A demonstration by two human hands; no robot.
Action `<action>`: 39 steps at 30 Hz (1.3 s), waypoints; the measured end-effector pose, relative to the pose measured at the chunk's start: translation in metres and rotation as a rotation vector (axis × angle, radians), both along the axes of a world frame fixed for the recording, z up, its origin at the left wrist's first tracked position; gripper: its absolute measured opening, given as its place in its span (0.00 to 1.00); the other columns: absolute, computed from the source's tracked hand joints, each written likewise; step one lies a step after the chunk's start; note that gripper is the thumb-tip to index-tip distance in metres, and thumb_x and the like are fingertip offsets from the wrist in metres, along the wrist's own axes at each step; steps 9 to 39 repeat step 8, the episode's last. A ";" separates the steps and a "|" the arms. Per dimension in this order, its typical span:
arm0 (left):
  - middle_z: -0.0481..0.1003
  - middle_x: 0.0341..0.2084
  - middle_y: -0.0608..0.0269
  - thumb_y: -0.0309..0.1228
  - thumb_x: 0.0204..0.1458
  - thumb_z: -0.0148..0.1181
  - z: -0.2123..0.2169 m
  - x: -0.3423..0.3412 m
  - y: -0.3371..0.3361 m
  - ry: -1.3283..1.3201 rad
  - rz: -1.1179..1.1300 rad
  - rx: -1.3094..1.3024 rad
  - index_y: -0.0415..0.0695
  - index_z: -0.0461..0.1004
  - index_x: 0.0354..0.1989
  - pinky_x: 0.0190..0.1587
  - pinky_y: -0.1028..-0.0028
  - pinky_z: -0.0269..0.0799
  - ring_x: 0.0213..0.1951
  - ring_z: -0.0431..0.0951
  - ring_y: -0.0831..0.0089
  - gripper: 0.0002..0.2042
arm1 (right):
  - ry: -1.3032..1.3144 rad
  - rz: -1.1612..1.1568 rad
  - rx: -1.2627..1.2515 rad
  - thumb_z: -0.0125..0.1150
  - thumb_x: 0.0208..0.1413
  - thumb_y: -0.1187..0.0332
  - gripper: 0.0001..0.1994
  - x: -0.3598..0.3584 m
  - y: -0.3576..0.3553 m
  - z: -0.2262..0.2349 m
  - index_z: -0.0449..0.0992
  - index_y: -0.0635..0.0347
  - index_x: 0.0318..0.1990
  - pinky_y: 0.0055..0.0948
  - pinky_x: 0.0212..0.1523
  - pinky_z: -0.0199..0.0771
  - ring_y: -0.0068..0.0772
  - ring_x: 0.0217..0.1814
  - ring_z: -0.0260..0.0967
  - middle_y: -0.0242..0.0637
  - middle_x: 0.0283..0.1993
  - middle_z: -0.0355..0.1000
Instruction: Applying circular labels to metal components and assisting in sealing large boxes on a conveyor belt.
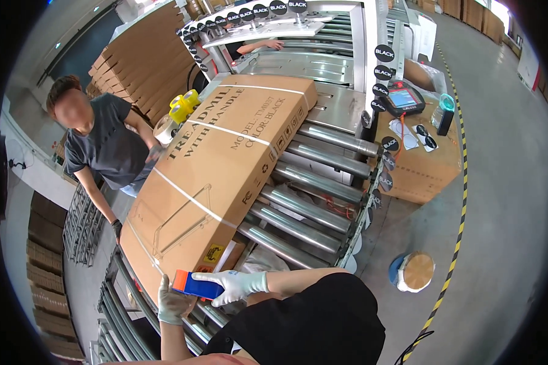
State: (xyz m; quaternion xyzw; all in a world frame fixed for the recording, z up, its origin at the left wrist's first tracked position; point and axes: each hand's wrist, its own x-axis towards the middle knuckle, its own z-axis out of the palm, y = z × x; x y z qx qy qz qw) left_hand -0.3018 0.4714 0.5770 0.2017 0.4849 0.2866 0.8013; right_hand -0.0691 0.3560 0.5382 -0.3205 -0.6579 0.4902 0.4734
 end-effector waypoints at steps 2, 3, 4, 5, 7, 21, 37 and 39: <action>0.78 0.36 0.56 0.37 0.57 0.52 -0.024 -0.011 0.011 0.248 -0.396 0.534 0.42 0.72 0.44 0.40 0.60 0.74 0.38 0.78 0.61 0.12 | 0.146 0.112 -0.138 0.68 0.48 0.65 0.44 0.006 0.001 0.009 0.46 0.56 0.70 0.33 0.68 0.51 0.37 0.71 0.51 0.45 0.70 0.52; 0.78 0.31 0.55 0.34 0.54 0.54 -0.004 -0.010 0.008 0.196 -0.397 0.366 0.41 0.73 0.40 0.35 0.65 0.74 0.33 0.78 0.61 0.10 | 0.173 0.142 -0.197 0.67 0.50 0.64 0.44 0.009 0.004 0.015 0.44 0.58 0.70 0.32 0.68 0.50 0.34 0.71 0.50 0.42 0.71 0.50; 0.78 0.31 0.54 0.34 0.53 0.55 0.025 0.021 0.014 0.519 -0.648 1.054 0.41 0.74 0.38 0.34 0.64 0.73 0.31 0.77 0.60 0.10 | 0.110 -0.004 -0.058 0.66 0.52 0.60 0.44 -0.001 0.011 -0.011 0.44 0.59 0.70 0.32 0.68 0.49 0.33 0.71 0.49 0.41 0.71 0.50; 0.78 0.30 0.52 0.35 0.52 0.56 0.044 0.029 0.016 0.907 -0.845 1.726 0.41 0.75 0.36 0.33 0.63 0.72 0.30 0.77 0.59 0.10 | 0.155 -0.041 -0.129 0.65 0.52 0.59 0.43 -0.010 0.015 -0.020 0.44 0.59 0.70 0.32 0.69 0.47 0.34 0.71 0.48 0.41 0.71 0.50; 0.76 0.30 0.49 0.43 0.50 0.57 -0.051 -0.045 0.134 1.494 -0.726 1.718 0.43 0.77 0.32 0.36 0.55 0.70 0.32 0.76 0.52 0.14 | 0.268 0.034 -0.403 0.65 0.52 0.56 0.45 -0.022 0.013 -0.022 0.42 0.58 0.70 0.33 0.70 0.42 0.33 0.73 0.44 0.42 0.72 0.47; 0.77 0.37 0.50 0.44 0.51 0.57 -0.018 -0.017 0.156 1.581 -0.523 1.321 0.45 0.78 0.31 0.39 0.54 0.68 0.40 0.76 0.59 0.15 | 0.323 0.115 -0.620 0.65 0.52 0.54 0.47 -0.010 0.012 -0.001 0.40 0.57 0.71 0.33 0.71 0.39 0.33 0.74 0.41 0.42 0.73 0.45; 0.77 0.37 0.50 0.44 0.51 0.57 -0.018 -0.017 0.156 1.581 -0.523 1.321 0.45 0.78 0.31 0.39 0.54 0.68 0.40 0.76 0.59 0.15 | 0.323 0.115 -0.620 0.65 0.52 0.54 0.47 -0.010 0.012 -0.001 0.40 0.57 0.71 0.33 0.71 0.39 0.33 0.74 0.41 0.42 0.73 0.45; 0.77 0.37 0.50 0.44 0.51 0.57 -0.018 -0.017 0.156 1.581 -0.523 1.321 0.45 0.78 0.31 0.39 0.54 0.68 0.40 0.76 0.59 0.15 | 0.323 0.115 -0.620 0.65 0.52 0.54 0.47 -0.010 0.012 -0.001 0.40 0.57 0.71 0.33 0.71 0.39 0.33 0.74 0.41 0.42 0.73 0.45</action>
